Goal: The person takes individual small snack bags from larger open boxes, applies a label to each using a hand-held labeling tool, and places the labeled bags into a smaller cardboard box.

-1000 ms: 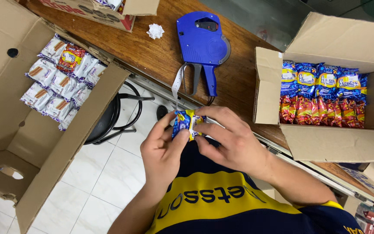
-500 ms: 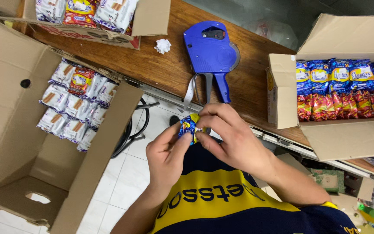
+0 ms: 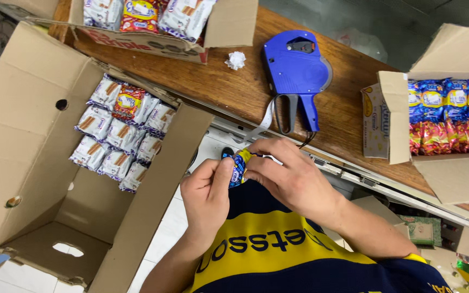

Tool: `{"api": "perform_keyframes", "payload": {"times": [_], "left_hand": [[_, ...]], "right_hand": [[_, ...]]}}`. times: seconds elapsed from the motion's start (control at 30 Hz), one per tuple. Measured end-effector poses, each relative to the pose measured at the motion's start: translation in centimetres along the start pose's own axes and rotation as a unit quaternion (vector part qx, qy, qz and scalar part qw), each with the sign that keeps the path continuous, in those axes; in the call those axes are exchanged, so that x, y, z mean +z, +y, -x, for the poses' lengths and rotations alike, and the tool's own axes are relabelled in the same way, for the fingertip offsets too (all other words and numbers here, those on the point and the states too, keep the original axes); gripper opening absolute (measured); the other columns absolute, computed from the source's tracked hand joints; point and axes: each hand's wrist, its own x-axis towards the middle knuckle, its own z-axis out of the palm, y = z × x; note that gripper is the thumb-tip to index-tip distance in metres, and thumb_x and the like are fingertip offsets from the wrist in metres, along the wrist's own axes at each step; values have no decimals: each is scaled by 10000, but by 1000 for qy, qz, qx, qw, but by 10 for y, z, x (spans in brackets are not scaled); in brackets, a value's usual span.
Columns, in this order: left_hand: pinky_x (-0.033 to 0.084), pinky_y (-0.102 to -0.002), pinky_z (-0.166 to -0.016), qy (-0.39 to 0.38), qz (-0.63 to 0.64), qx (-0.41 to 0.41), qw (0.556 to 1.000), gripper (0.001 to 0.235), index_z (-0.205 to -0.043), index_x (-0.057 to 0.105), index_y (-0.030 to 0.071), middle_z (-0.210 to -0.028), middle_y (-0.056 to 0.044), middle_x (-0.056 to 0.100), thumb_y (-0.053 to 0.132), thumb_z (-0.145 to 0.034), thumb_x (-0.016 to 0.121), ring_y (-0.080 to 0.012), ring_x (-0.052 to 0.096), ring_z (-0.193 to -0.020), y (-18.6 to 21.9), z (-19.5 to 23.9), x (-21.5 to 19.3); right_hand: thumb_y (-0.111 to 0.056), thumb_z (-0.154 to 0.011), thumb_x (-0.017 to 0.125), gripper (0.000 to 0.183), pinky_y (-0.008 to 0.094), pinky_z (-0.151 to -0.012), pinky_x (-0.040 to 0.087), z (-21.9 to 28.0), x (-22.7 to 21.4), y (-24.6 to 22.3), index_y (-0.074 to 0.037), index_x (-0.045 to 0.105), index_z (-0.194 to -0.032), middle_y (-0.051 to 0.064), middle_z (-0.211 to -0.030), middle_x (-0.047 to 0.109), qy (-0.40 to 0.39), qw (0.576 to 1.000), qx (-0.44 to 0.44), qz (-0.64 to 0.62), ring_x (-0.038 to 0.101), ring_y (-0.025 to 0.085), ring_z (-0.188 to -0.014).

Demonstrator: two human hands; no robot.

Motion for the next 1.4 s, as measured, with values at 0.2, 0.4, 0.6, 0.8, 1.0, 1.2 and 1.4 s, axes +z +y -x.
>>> {"api": "perform_keyframes", "payload": {"times": [0.2,0.4,0.6,0.8,1.0,1.2,1.4], "left_hand": [[411,-261,-510,15,6,-12,1000,384,-668,698,53,-480,-22,482,137,-1040,745,-67,412,-583,-10,-1,-22],[405,-260,-515,24,50,-8,998,388,-666,673,50,-506,-20,471,88,-1049,716,-78,411,-563,-5,-6,-25],[411,-262,-512,27,57,-7,998,382,-662,673,52,-506,-18,478,81,-1039,725,-72,414,-583,-4,-9,-24],[407,-254,-511,27,52,-2,998,380,-663,681,48,-498,-23,489,74,-1041,720,-70,413,-569,-8,-9,-24],[406,-253,-509,24,64,-6,998,381,-665,686,41,-503,-21,495,81,-1042,722,-67,422,-576,-10,-11,-24],[416,-269,-527,25,53,-30,998,383,-666,684,47,-508,-20,460,87,-1045,718,-83,399,-603,-4,-15,-21],[407,-258,-538,22,70,-43,996,394,-668,682,56,-513,-3,452,91,-1060,697,-73,399,-603,1,-11,-21]], "right_hand": [[-71,-972,803,62,473,-868,656,-11,20,-9,-71,762,-1019,165,-1146,723,3,1000,-24,-11,770,385,-986],[-68,-966,816,70,481,-861,655,-19,26,-8,-50,763,-1007,181,-1140,737,11,999,-46,0,777,398,-971],[-61,-956,823,87,495,-857,661,-21,27,-3,-47,779,-1029,189,-1128,754,12,998,-54,-15,782,406,-960],[-38,-958,811,72,511,-848,666,-26,22,0,-38,767,-1015,197,-1128,752,1,998,-64,-18,785,421,-963],[-30,-959,804,70,496,-851,664,-31,21,-1,-52,754,-1003,183,-1116,737,-7,998,-61,-31,776,399,-962],[-69,-972,792,53,491,-839,664,-27,28,6,-65,747,-947,159,-1112,741,-13,998,-47,-43,768,389,-952],[-127,-912,877,181,484,-814,664,-20,29,10,-80,716,-979,155,-1132,762,15,992,18,-124,768,339,-897]]}}
